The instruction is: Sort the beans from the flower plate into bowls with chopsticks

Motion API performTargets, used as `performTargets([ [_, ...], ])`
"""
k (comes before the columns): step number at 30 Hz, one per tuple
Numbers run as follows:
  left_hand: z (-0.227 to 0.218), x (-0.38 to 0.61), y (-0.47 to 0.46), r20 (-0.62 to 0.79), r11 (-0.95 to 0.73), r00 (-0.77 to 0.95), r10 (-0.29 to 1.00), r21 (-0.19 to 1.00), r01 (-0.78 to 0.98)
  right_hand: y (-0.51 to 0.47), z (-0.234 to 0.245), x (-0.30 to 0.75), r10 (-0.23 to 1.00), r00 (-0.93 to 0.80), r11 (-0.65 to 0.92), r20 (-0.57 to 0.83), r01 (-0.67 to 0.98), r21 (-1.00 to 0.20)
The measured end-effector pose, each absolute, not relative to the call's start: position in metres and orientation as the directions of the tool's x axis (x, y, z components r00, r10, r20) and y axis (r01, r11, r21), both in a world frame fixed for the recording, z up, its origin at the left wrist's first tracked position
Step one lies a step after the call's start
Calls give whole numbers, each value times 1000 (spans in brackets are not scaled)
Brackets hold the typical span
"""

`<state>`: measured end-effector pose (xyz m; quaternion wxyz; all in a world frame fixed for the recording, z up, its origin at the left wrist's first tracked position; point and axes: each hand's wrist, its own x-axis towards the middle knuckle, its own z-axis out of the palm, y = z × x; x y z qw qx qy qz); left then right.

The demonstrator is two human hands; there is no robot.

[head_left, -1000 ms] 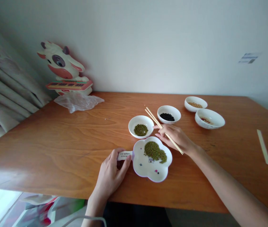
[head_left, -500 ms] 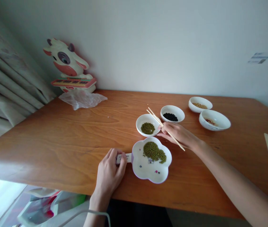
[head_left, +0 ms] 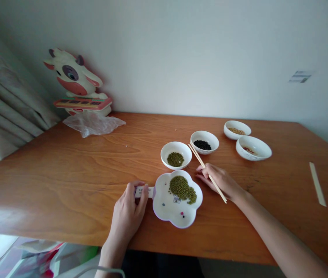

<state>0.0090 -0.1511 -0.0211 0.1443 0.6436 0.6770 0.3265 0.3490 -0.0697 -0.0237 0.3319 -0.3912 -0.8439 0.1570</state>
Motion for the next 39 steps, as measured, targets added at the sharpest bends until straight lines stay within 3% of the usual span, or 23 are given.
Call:
performTargets([
  [23, -22, 6, -152, 172, -37, -91, 981, 625, 780, -74, -23, 342, 811, -453, 579, 370, 537, -613],
  [39, -20, 7, -152, 200, -67, -72, 977, 613, 787, -74, -15, 345, 791, -459, 610, 405, 543, -577],
])
